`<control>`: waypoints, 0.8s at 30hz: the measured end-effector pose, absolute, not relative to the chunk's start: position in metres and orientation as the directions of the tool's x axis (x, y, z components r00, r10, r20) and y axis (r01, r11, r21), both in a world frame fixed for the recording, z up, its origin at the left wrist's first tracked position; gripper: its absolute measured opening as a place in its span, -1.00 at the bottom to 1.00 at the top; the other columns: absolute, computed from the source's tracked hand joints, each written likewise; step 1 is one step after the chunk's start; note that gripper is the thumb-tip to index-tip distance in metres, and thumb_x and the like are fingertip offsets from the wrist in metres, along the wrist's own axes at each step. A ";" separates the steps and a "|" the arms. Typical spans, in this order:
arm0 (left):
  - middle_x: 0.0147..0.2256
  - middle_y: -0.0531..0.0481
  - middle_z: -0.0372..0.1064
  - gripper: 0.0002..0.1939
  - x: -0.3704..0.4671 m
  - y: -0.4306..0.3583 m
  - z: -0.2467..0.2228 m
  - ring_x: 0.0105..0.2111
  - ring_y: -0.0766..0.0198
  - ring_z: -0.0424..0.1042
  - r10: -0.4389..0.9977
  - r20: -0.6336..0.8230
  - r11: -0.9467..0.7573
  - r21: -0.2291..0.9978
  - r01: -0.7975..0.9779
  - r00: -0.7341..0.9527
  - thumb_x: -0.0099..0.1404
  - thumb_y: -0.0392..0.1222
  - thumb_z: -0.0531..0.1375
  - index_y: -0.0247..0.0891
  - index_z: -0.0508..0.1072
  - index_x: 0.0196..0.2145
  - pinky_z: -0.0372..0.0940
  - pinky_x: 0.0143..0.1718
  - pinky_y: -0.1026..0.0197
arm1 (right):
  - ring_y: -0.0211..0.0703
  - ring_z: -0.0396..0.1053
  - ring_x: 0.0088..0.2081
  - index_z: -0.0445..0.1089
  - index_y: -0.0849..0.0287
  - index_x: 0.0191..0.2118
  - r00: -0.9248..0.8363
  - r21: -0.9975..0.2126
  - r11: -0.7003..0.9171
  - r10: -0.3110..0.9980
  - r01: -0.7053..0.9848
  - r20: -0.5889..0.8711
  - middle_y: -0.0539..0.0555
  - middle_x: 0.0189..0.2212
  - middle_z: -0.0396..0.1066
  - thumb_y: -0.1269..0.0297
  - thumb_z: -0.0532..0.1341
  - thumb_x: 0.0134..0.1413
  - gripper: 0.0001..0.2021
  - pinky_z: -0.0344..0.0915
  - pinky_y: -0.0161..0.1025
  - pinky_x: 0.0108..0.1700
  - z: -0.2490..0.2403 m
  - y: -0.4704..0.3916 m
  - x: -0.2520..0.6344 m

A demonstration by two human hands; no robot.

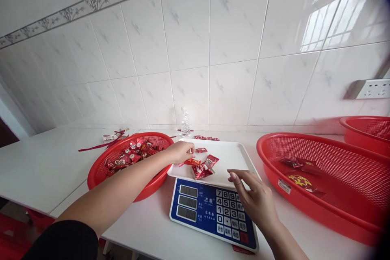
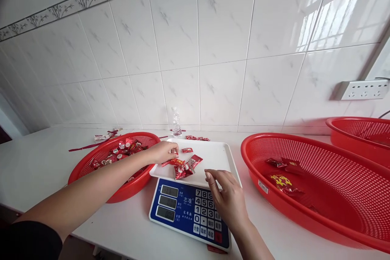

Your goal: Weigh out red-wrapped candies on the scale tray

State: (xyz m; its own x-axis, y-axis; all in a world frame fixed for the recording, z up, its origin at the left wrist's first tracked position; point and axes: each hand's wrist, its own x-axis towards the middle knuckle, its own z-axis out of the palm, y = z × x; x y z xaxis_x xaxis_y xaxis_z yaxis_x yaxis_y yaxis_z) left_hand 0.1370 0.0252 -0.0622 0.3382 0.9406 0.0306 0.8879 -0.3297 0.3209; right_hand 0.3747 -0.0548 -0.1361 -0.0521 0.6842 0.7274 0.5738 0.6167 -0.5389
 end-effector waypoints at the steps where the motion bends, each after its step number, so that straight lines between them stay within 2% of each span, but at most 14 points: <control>1: -0.38 0.03 0.42 -0.90 0.140 0.028 -0.064 -0.35 0.21 0.38 0.942 0.055 -0.330 0.331 0.884 0.331 0.20 -0.16 0.19 -0.20 0.44 -0.33 0.21 -0.35 0.25 | -0.11 0.48 -0.38 0.46 0.10 -0.31 -0.054 -0.537 0.618 0.684 0.574 0.728 0.08 -0.44 0.52 0.06 0.03 0.24 -0.68 0.42 -0.23 -0.37 -0.136 -0.055 0.375; 5: -0.25 -0.02 0.46 -0.78 0.155 0.037 -0.065 -0.26 0.20 0.41 0.942 0.141 -0.334 0.381 0.862 0.303 0.34 -0.12 0.04 -0.23 0.40 -0.17 0.27 -0.22 0.21 | -0.12 0.49 -0.38 0.46 0.10 -0.31 -0.049 -0.546 0.618 0.686 0.566 0.726 0.08 -0.44 0.53 0.06 0.04 0.23 -0.68 0.42 -0.24 -0.39 -0.136 -0.055 0.375; 9: 0.07 -0.20 0.30 -0.61 0.171 0.035 -0.069 0.05 0.08 0.28 0.923 0.173 -0.385 0.384 0.839 0.344 0.35 -0.01 0.03 -0.31 0.31 0.01 0.17 0.05 0.10 | -0.12 0.49 -0.38 0.46 0.10 -0.31 -0.048 -0.544 0.619 0.684 0.567 0.728 0.08 -0.45 0.52 0.08 0.04 0.24 -0.68 0.42 -0.23 -0.37 -0.136 -0.055 0.375; 11: 0.15 -0.24 0.22 -0.50 0.178 0.028 -0.073 0.15 0.01 0.17 0.902 0.117 -0.427 0.374 0.823 0.415 0.31 0.10 0.06 -0.30 0.29 0.06 0.09 0.13 0.03 | -0.12 0.48 -0.38 0.46 0.10 -0.30 -0.053 -0.539 0.624 0.680 0.567 0.731 0.08 -0.45 0.52 0.09 0.03 0.24 -0.69 0.42 -0.23 -0.36 -0.135 -0.055 0.375; 14: 0.27 -0.26 0.00 -0.32 0.186 0.018 -0.083 0.27 -0.15 -0.08 0.878 -0.055 -0.433 0.335 0.837 0.476 0.25 0.30 0.01 -0.20 0.21 0.15 -0.03 0.16 -0.21 | -0.13 0.47 -0.39 0.46 0.09 -0.31 -0.059 -0.530 0.632 0.672 0.565 0.739 0.07 -0.45 0.52 0.09 0.02 0.25 -0.68 0.40 -0.25 -0.39 -0.133 -0.056 0.374; 16: 0.31 -0.24 -0.11 -0.28 0.192 0.015 -0.089 0.30 -0.18 -0.22 0.868 -0.090 -0.442 0.308 0.842 0.488 0.23 0.35 -0.01 -0.16 0.17 0.18 -0.09 0.17 -0.29 | -0.13 0.47 -0.39 0.46 0.09 -0.32 -0.061 -0.524 0.639 0.664 0.563 0.745 0.06 -0.46 0.51 0.09 0.03 0.24 -0.69 0.39 -0.26 -0.41 -0.133 -0.057 0.374; 18: 0.27 -0.23 0.00 -0.33 0.197 0.015 -0.094 0.29 -0.13 -0.14 0.862 -0.026 -0.477 0.301 0.826 0.507 0.24 0.30 0.02 -0.17 0.22 0.15 -0.04 0.17 -0.22 | -0.14 0.47 -0.40 0.46 0.09 -0.31 -0.058 -0.525 0.639 0.664 0.562 0.746 0.06 -0.47 0.51 0.09 0.04 0.24 -0.70 0.38 -0.26 -0.41 -0.132 -0.057 0.374; 21: 0.11 -0.20 0.26 -0.46 0.204 0.018 -0.099 0.17 -0.06 0.13 0.855 0.103 -0.514 0.297 0.805 0.508 0.29 0.21 0.03 -0.20 0.34 0.05 0.09 0.11 -0.09 | -0.16 0.46 -0.42 0.45 0.10 -0.32 -0.051 -0.532 0.639 0.665 0.555 0.745 0.05 -0.48 0.50 0.11 0.05 0.24 -0.71 0.39 -0.26 -0.39 -0.133 -0.057 0.374; 24: 0.05 -0.16 0.33 -0.47 0.205 0.021 -0.100 0.06 -0.01 0.26 0.853 0.202 -0.522 0.302 0.797 0.482 0.32 0.20 -0.02 -0.20 0.35 0.05 0.14 0.07 -0.06 | -0.15 0.46 -0.42 0.46 0.11 -0.32 -0.051 -0.530 0.649 0.656 0.546 0.753 0.05 -0.48 0.50 0.13 0.05 0.24 -0.72 0.38 -0.27 -0.39 -0.133 -0.056 0.375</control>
